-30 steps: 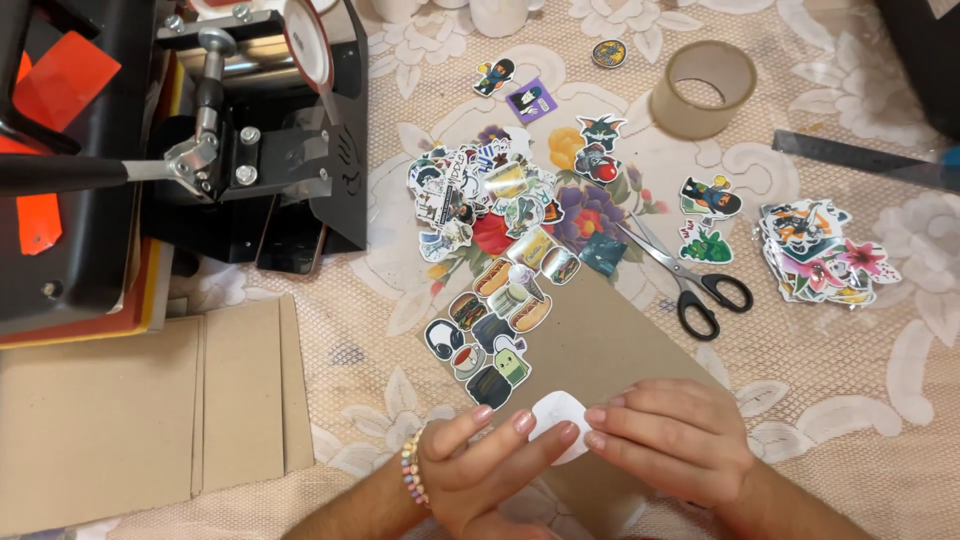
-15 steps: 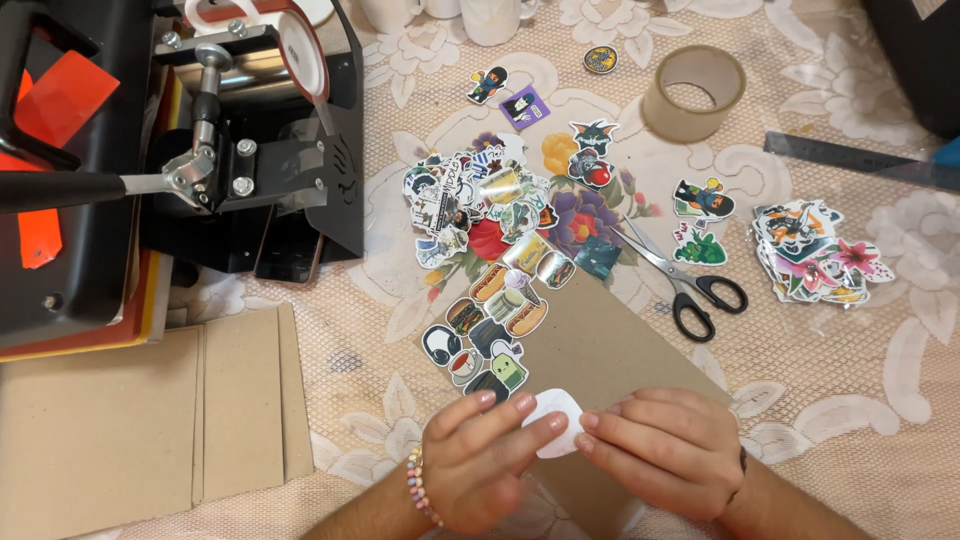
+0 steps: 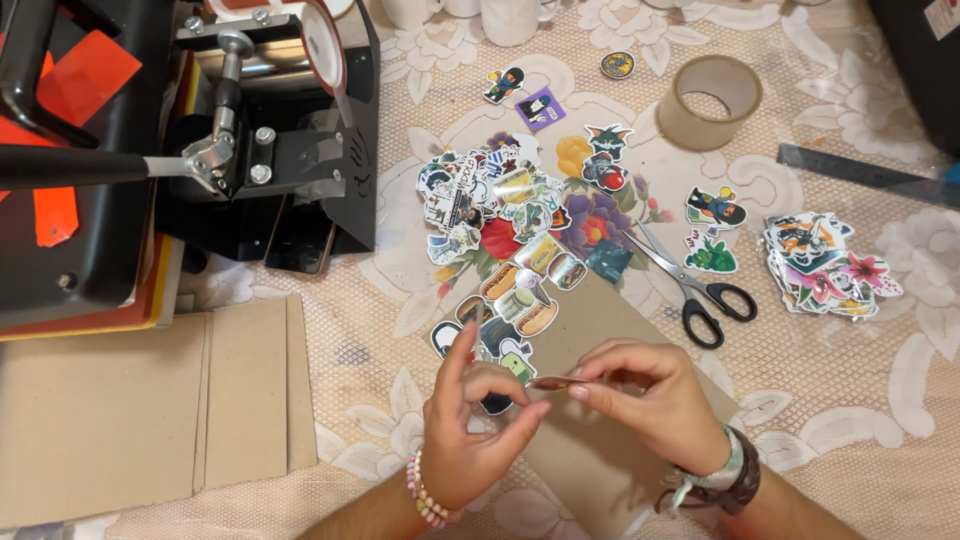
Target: Sorting through a pile of stickers, trimming them with scissors, and peeling off the adhesive backing.
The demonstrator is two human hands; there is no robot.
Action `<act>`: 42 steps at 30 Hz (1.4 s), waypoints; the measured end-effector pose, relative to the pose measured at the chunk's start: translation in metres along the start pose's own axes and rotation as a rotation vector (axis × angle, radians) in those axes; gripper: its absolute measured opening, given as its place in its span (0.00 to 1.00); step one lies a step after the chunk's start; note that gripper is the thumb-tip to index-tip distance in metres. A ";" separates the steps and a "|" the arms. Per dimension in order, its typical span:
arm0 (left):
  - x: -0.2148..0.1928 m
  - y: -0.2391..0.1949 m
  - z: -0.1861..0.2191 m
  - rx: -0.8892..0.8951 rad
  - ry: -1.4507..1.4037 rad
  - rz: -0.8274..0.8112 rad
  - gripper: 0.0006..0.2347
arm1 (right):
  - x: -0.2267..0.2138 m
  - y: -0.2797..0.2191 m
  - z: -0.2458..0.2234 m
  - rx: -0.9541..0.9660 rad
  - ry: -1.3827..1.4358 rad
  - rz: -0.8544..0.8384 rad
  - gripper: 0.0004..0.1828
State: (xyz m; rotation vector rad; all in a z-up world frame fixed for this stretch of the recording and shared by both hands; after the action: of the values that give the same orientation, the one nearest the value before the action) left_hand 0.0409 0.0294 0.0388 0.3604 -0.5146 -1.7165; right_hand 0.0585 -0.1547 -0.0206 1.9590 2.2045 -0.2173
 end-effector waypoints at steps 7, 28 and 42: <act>-0.017 0.004 -0.016 -0.166 0.015 0.002 0.31 | 0.020 0.013 0.003 0.052 0.110 -0.215 0.05; -0.027 -0.042 -0.049 -0.100 0.331 -0.529 0.30 | 0.007 0.074 0.072 0.297 -0.525 -0.331 0.23; -0.006 -0.018 -0.080 -0.082 0.324 -0.587 0.30 | 0.012 0.079 0.063 0.296 -0.675 -0.327 0.27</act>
State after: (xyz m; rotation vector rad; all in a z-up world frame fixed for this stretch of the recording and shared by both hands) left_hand 0.0672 0.0270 -0.0386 0.7704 -0.0980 -2.1758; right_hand 0.1378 -0.1480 -0.0840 1.3209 2.0634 -1.1210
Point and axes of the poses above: each hand's wrist, its own y-axis towards the middle knuckle, its own x-axis out of the palm, z = x × y, the point moved 10 cm from there along y, towards the middle knuckle, and after that the axes turned 14 degrees about -y, right-handed, at the moved point
